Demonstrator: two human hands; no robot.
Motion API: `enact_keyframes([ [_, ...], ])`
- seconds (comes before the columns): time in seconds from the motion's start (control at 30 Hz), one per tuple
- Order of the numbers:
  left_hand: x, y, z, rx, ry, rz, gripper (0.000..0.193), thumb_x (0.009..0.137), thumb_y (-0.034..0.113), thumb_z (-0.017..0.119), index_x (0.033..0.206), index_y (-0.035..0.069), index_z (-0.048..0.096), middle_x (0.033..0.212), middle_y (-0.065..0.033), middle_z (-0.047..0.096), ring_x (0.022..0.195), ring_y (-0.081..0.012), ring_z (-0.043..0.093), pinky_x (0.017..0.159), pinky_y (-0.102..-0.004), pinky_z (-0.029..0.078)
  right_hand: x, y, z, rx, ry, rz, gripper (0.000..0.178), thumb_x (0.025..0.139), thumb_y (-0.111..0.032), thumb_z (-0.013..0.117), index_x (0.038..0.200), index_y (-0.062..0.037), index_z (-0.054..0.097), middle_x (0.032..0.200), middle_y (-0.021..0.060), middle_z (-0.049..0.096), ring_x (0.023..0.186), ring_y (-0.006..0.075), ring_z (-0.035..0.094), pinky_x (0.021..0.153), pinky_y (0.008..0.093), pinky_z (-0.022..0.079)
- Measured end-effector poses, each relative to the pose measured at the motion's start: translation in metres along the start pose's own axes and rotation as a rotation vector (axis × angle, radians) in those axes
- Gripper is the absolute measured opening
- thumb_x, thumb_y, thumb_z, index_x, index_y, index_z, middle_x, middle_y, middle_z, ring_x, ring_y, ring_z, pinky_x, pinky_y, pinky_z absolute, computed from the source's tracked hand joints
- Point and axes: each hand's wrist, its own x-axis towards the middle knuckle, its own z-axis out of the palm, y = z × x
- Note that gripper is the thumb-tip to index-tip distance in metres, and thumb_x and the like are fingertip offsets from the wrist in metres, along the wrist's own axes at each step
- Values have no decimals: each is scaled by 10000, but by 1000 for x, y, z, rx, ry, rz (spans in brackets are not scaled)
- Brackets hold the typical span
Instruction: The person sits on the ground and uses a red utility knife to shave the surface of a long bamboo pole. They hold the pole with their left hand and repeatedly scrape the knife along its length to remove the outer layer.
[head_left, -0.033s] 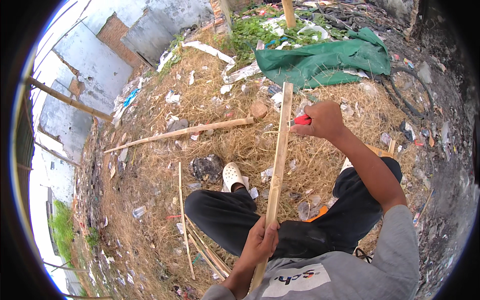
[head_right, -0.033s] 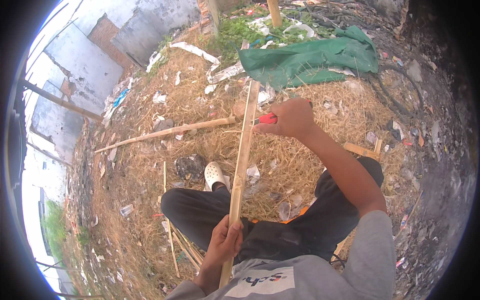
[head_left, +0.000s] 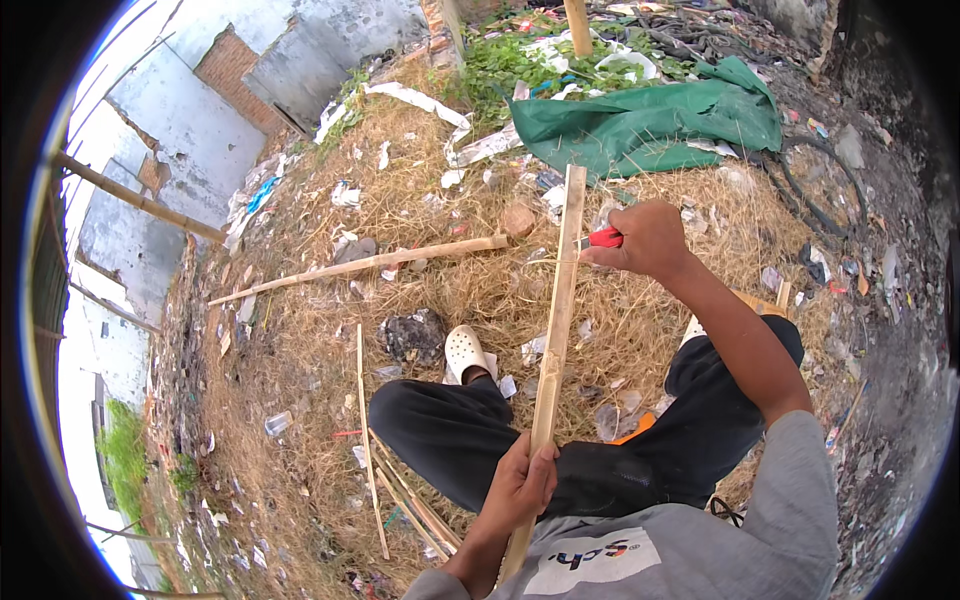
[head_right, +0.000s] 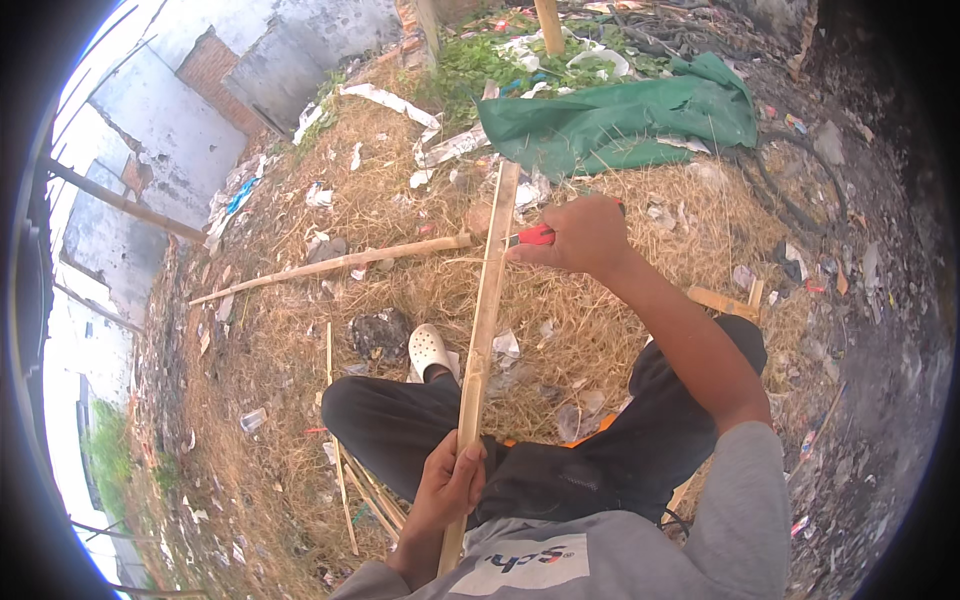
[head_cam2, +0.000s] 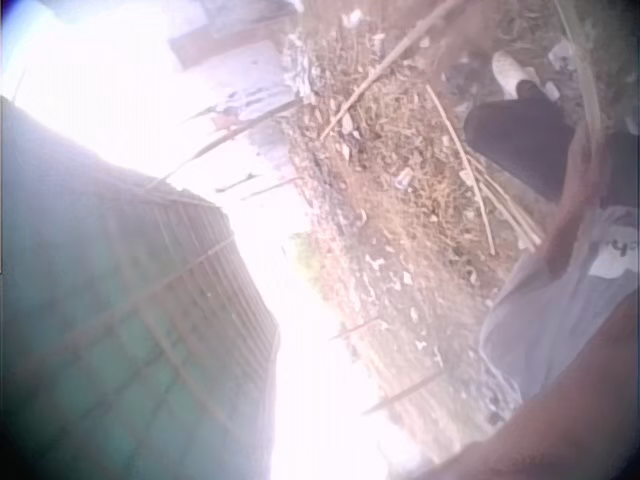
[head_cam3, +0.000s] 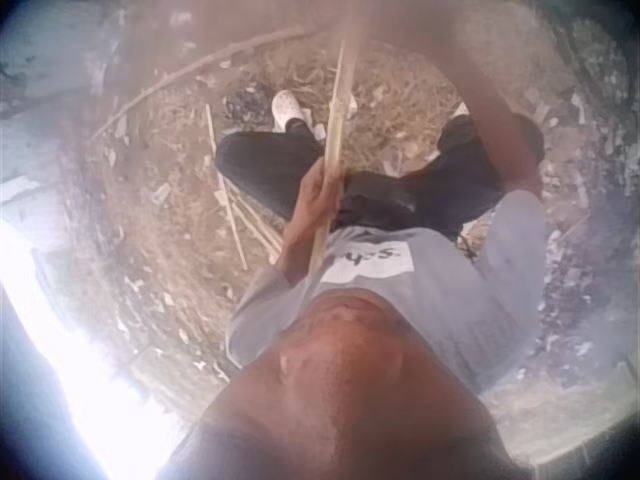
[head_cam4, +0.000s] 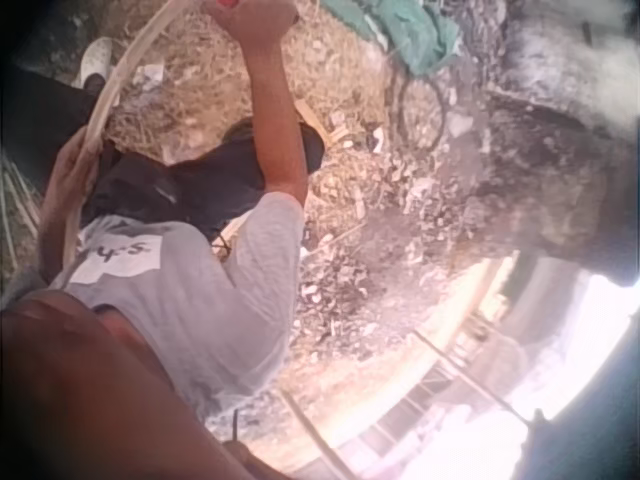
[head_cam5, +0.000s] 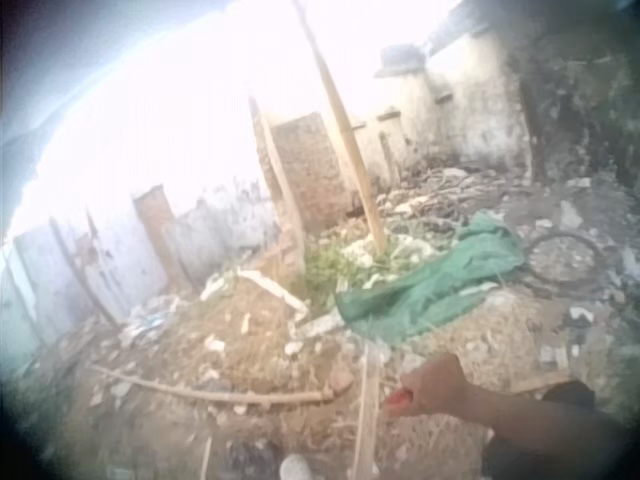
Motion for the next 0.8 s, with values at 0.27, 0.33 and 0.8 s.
enact_keyframes([
  [0.27, -1, 3, 5, 3, -16, -10, 221, 1039, 251, 424, 975, 45, 472, 539, 32, 454, 410, -28, 400, 386, -191, 309, 8, 27, 4, -62, 40, 43, 670, 687, -779, 610, 544, -125, 601, 429, 65, 475, 392, 261, 514, 410, 372, 401],
  [0.33, -1, -1, 5, -2, -13, 0, 219, 1039, 252, 424, 965, 52, 477, 537, 40, 457, 410, -21, 402, 383, -177, 307, 8, 30, 4, -77, 8, 35, 669, 695, -776, 607, 566, -120, 618, 435, 65, 487, 391, 262, 518, 410, 370, 412],
  [0.8, -12, -21, -10, -194, -36, -44, 229, 1048, 252, 403, 999, 42, 479, 550, 23, 440, 401, -33, 371, 377, -188, 310, 14, 74, -32, 122, -318, 734, 802, 835, -787, 406, 518, -58, 514, 490, 118, 490, 512, 312, 535, 534, 432, 423],
])
